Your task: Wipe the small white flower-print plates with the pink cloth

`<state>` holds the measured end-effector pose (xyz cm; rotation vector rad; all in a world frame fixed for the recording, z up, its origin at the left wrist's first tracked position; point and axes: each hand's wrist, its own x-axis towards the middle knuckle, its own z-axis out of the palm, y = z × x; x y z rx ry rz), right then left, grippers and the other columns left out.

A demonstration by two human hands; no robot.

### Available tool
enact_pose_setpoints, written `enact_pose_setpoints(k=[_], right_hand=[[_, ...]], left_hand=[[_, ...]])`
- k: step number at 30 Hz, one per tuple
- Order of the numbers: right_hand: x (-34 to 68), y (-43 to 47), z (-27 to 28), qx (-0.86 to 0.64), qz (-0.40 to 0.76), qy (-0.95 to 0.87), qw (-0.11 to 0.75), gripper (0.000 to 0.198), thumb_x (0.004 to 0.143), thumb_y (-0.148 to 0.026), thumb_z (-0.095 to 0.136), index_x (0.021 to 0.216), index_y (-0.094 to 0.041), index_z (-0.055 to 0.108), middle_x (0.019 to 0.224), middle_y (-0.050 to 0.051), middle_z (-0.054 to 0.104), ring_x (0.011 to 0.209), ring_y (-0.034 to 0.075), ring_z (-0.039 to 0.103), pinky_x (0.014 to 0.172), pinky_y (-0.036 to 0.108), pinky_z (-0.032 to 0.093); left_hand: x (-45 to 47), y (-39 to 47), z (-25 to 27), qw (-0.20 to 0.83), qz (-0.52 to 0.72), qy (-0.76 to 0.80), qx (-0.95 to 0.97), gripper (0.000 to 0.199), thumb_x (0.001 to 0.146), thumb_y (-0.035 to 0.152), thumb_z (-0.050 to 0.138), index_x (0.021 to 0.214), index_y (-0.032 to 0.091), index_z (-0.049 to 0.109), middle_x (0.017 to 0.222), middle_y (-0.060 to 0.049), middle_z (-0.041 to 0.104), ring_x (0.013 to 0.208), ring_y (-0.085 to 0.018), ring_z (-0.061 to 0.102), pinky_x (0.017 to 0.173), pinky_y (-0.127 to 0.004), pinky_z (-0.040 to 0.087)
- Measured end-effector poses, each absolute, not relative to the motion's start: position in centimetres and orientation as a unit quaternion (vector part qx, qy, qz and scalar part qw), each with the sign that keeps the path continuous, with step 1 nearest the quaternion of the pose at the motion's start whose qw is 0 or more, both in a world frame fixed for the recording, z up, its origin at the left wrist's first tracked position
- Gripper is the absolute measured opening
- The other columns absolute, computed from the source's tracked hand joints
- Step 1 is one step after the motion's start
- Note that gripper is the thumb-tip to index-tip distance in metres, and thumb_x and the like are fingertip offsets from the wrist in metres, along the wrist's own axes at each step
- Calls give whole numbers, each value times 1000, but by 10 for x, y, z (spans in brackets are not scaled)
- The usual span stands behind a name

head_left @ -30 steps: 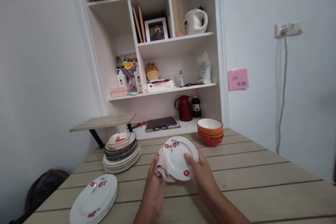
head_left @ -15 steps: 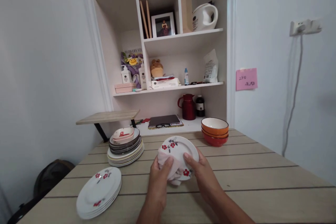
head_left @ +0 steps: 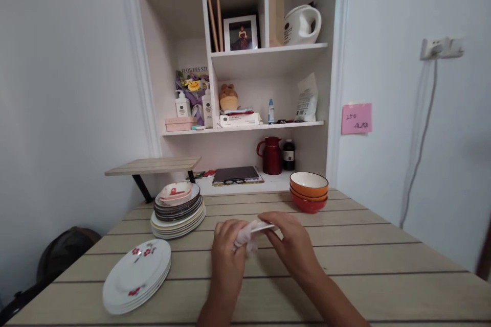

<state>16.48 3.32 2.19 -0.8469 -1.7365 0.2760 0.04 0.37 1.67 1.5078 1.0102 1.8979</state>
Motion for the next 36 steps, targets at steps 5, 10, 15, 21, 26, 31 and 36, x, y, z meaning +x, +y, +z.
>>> enact_pose_setpoints(k=[5,10,15,21,26,31,36], right_hand=[[173,34,27,-330,86,-806,484,18,85,-22,58,88,-28,75,83,5,73,79,23,63,75,32,44],[168,33,27,-286,221,-776,517,14,86,-27,60,81,-25,72,77,2,70,74,19,62,69,26,44],[162,32,22,-294,303,-734,532,13,85,-30,61,80,-22,70,76,1,67,73,18,59,68,26,42],[158,34,16,-295,380,-673,562,15,81,-31,65,90,-20,69,84,2,69,80,20,59,71,27,43],[150,32,14,-285,454,-580,613,23,79,-34,69,96,-18,67,80,1,66,72,17,56,65,26,44],[140,28,15,-248,543,-461,657,40,74,-36,75,108,-18,64,88,4,70,73,18,60,66,27,49],[133,28,12,-219,617,-334,678,52,65,-33,83,111,-18,62,90,6,74,70,18,65,64,29,54]], left_hand=[[0,3,16,194,658,383,618,40,63,-4,64,81,29,79,87,-7,71,89,-29,53,86,-35,39],[1,8,18,210,683,386,584,27,61,3,74,73,28,78,79,-6,69,86,-28,55,83,-33,41],[0,11,16,223,688,405,560,21,59,11,79,75,25,77,81,-6,69,86,-26,59,82,-32,45],[0,11,14,339,677,406,512,37,67,29,78,100,16,73,90,-8,74,78,-21,67,74,-29,52],[6,4,21,459,702,369,402,64,65,35,82,123,15,63,89,-7,76,70,-19,69,69,-29,55],[12,4,18,500,717,337,350,73,63,34,85,127,14,59,96,-10,76,76,-20,72,71,-28,56],[20,12,4,534,690,338,352,62,66,42,82,116,9,65,90,-14,76,72,-24,72,67,-31,57]])
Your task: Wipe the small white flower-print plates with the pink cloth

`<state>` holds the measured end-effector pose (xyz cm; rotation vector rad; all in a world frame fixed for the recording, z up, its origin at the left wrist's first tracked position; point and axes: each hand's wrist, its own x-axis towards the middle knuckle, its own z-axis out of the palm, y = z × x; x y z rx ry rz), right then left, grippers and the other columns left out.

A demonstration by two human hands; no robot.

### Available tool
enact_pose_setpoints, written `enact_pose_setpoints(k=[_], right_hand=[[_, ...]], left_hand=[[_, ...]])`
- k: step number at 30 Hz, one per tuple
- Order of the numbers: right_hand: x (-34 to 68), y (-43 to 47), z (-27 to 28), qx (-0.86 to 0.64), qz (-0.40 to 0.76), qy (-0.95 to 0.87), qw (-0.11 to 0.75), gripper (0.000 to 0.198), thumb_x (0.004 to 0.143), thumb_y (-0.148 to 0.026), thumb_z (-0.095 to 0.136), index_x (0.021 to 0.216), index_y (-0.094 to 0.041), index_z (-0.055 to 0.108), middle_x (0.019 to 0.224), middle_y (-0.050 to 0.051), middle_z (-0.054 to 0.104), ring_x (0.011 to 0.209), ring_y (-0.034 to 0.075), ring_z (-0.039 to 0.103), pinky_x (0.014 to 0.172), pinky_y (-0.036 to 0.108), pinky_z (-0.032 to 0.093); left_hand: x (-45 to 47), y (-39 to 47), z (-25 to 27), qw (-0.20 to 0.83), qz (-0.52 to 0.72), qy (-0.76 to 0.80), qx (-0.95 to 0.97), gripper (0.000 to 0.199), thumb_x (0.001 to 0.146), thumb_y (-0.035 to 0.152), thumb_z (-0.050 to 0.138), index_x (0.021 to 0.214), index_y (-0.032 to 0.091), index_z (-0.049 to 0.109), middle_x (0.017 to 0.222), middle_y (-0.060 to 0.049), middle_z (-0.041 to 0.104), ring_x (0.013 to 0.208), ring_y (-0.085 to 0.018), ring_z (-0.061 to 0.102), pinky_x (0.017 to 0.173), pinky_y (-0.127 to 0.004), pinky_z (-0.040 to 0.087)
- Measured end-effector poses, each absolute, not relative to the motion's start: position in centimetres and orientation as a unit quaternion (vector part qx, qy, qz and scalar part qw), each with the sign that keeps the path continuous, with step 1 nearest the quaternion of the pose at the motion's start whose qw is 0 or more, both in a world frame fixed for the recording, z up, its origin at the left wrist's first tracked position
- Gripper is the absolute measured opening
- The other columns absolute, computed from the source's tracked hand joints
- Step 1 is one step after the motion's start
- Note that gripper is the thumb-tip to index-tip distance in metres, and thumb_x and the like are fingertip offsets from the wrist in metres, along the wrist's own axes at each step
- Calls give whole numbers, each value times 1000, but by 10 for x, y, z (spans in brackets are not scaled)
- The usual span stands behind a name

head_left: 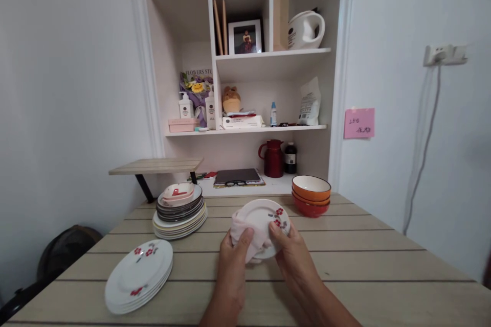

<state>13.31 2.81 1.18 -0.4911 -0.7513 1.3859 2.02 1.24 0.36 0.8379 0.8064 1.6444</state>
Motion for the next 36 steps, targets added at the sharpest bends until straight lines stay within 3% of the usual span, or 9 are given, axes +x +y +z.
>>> enact_pose_setpoints(k=[8,16,19,24,29,36], right_hand=[[134,33,2,-194,685,-273,647,40,69,-26,82,105,-18,65,90,5,76,73,18,69,67,29,56],[145,49,-1,-255,692,-438,514,55,58,-24,85,108,-15,65,89,9,76,73,22,68,71,34,53],[153,56,11,-274,656,-523,470,66,56,-25,84,118,-19,61,92,7,75,77,23,67,68,33,51],[165,52,32,-231,649,-622,373,60,58,-34,82,113,-18,65,90,7,74,81,23,65,75,35,50],[169,44,29,-252,618,-592,452,51,65,-37,80,111,-18,65,85,3,72,74,19,61,66,29,46],[176,48,23,-337,546,-586,495,27,65,-39,79,76,-18,64,56,-5,58,47,10,45,43,20,26]], left_hand=[[23,17,-5,553,690,327,333,58,64,41,84,110,10,68,93,-14,76,80,-25,72,70,-31,56],[8,24,-14,523,710,364,299,56,57,42,87,100,10,70,85,-14,76,72,-25,72,60,-29,57],[5,27,-15,499,719,384,295,56,53,43,88,95,10,71,81,-12,76,70,-24,72,56,-27,56],[3,31,-13,502,708,391,306,60,47,45,89,92,9,72,79,-12,76,66,-22,71,57,-26,56],[5,32,-12,489,694,403,341,53,50,43,88,88,9,73,76,-11,75,60,-20,68,54,-26,53],[10,27,-7,413,631,440,488,31,57,28,84,81,11,76,70,-7,74,62,-19,64,58,-25,50]])
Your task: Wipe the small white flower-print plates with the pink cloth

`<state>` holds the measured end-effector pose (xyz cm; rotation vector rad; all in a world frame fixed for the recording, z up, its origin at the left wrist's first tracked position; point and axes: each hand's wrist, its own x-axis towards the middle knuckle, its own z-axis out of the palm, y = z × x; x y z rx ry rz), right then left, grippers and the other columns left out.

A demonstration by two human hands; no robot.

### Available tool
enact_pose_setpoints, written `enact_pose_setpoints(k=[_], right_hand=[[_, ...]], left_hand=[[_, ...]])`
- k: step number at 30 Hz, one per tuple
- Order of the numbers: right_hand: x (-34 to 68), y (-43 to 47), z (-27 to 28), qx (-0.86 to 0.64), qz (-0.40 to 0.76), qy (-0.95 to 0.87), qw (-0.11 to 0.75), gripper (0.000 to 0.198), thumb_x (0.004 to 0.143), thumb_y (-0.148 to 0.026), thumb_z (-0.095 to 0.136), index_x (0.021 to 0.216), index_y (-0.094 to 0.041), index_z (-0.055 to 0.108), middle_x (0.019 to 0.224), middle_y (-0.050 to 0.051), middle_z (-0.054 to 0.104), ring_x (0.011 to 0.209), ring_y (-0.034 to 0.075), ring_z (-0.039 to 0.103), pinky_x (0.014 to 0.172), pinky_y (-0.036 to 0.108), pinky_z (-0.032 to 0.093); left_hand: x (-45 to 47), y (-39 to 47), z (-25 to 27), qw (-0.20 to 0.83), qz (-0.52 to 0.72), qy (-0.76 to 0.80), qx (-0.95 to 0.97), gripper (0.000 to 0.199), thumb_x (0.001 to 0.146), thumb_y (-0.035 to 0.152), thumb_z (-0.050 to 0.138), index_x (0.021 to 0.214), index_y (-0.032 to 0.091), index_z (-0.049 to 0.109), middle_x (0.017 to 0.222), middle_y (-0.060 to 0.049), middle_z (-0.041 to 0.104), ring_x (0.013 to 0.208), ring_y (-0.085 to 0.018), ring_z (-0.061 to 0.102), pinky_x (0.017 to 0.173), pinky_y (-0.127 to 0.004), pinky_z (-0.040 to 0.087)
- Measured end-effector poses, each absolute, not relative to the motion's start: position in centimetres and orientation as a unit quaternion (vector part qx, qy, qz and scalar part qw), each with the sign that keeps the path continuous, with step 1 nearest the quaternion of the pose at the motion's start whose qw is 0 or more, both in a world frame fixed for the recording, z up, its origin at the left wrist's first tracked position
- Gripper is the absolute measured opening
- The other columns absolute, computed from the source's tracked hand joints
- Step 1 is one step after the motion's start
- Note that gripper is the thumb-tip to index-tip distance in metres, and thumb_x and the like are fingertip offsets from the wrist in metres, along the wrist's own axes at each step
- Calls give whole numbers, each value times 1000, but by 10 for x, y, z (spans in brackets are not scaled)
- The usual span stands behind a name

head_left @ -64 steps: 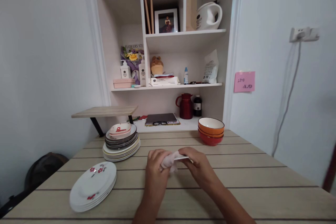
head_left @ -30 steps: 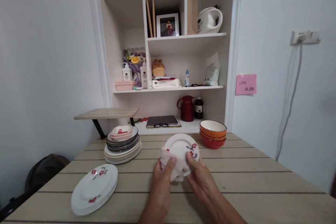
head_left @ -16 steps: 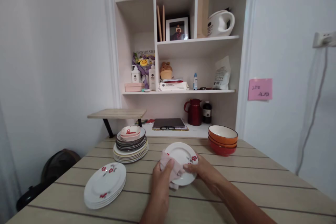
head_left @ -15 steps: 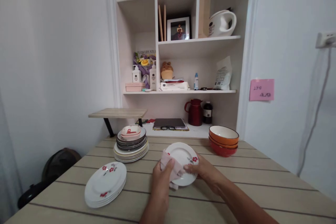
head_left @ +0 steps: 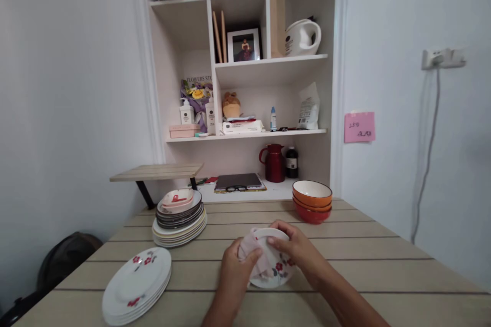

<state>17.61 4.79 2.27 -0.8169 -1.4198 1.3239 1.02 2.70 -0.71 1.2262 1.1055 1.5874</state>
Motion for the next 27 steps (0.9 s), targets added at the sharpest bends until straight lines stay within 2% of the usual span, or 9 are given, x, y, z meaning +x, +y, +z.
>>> enact_pose_setpoints(k=[3,7,10,13,20,23,27], right_hand=[[177,47,23,-337,534,-596,495,24,65,-36,77,74,-19,63,55,-5,56,47,10,44,43,20,28],[169,44,22,-319,542,-570,529,24,66,-37,76,73,-18,63,55,-5,57,48,10,47,45,21,32],[161,42,20,-303,561,-502,584,28,67,-40,76,82,-19,65,66,-2,66,55,14,56,51,23,41],[153,42,15,-296,591,-418,623,39,64,-41,79,94,-19,66,79,2,73,65,19,64,59,29,49],[136,44,-1,-279,647,-286,649,56,62,-36,83,111,-23,59,84,2,75,66,22,68,60,33,53],[136,47,-1,-277,654,-300,636,55,61,-35,84,109,-21,60,82,3,74,65,22,68,61,33,53],[149,51,5,-271,657,-420,564,54,60,-31,84,106,-19,60,81,4,73,67,23,68,62,34,52]], left_hand=[[13,25,-7,412,619,442,502,32,58,28,83,83,11,76,72,-7,74,64,-19,64,60,-26,51],[16,21,-6,473,638,409,449,47,61,35,84,99,10,73,86,-11,76,69,-20,67,66,-29,54],[18,19,-5,521,652,375,404,55,65,41,82,108,9,69,90,-13,75,76,-23,70,71,-32,54],[20,20,-4,553,658,357,367,55,65,43,82,107,9,70,87,-14,75,81,-26,71,73,-33,55],[19,25,-9,606,662,298,325,55,66,39,83,111,11,68,96,-15,75,86,-26,71,75,-32,54],[18,26,-12,593,669,311,322,52,66,39,82,108,11,69,93,-14,76,84,-25,71,74,-31,54],[14,29,-16,576,676,325,326,51,63,41,84,101,10,71,86,-13,76,81,-26,71,72,-32,54]])
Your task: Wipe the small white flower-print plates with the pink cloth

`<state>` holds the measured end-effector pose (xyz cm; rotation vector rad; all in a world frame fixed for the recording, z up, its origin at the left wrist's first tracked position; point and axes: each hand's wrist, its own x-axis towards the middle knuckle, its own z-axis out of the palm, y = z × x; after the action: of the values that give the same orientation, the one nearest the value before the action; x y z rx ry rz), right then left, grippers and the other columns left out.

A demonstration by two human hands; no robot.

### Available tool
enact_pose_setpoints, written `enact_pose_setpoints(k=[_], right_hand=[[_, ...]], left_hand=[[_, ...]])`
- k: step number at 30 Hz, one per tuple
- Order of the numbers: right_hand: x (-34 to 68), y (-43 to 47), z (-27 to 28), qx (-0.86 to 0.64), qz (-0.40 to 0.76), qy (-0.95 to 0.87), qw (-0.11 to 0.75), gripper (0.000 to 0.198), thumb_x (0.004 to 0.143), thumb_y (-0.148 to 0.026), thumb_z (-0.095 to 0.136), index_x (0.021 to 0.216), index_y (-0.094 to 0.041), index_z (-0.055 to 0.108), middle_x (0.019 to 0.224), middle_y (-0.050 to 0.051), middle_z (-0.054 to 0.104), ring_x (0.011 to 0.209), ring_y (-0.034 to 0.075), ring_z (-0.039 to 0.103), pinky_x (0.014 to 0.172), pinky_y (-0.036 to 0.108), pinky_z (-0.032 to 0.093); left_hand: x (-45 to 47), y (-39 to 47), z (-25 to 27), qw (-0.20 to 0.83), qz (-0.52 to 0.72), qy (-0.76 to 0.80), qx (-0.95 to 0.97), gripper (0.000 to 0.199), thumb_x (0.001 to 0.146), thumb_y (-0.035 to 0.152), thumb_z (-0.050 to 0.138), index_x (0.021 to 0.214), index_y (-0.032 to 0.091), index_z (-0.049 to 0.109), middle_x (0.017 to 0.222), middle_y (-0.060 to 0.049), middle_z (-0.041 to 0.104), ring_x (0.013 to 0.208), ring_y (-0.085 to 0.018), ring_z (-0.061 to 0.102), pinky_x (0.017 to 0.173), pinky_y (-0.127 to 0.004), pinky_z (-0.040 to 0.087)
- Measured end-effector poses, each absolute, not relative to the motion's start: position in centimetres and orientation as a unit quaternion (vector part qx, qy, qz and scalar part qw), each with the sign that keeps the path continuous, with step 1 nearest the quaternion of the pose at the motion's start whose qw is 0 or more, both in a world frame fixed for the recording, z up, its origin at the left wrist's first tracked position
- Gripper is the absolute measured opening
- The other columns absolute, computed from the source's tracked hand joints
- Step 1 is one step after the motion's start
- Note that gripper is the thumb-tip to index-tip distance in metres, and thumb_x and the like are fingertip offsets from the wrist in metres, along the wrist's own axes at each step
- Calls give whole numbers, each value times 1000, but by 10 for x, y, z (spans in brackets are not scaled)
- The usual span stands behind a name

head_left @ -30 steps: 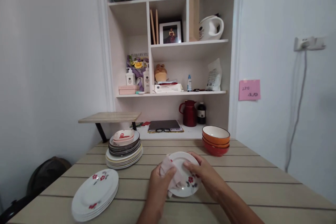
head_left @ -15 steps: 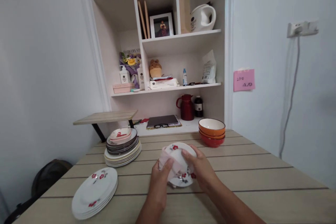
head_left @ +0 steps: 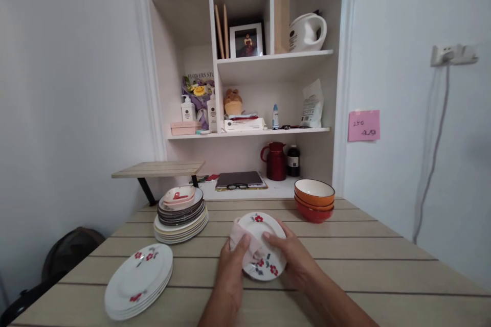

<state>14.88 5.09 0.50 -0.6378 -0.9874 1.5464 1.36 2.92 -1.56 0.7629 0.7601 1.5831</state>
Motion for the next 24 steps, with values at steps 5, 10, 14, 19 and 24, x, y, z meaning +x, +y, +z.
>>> enact_pose_setpoints(k=[5,10,14,19,24], right_hand=[[163,54,14,-297,554,-564,536,47,60,-28,83,100,-20,62,80,1,72,68,19,64,61,28,48],[161,53,13,-317,587,-533,520,30,66,-40,76,82,-19,63,65,-1,67,55,17,60,52,25,42],[161,54,5,-306,625,-502,514,37,64,-41,77,90,-20,62,66,-1,68,56,18,62,53,26,42],[162,58,-4,-286,601,-542,512,34,61,-34,81,83,-17,63,68,1,68,57,17,61,55,26,43],[157,57,-5,-271,585,-531,550,31,65,-38,79,81,-17,64,65,0,66,55,16,58,54,25,42]], left_hand=[[10,33,-22,558,644,354,386,53,59,38,87,101,9,72,88,-14,76,74,-23,70,69,-29,53],[12,38,-29,538,642,361,410,51,62,39,85,100,9,72,90,-14,76,72,-21,68,69,-30,53],[13,40,-31,533,638,372,412,52,57,41,87,95,9,73,85,-13,76,69,-21,68,67,-30,53],[11,36,-26,533,634,370,421,52,58,42,87,94,8,74,83,-14,76,69,-24,69,65,-30,53],[11,33,-21,557,632,347,412,52,62,42,85,100,8,73,86,-15,76,75,-25,70,70,-31,53]])
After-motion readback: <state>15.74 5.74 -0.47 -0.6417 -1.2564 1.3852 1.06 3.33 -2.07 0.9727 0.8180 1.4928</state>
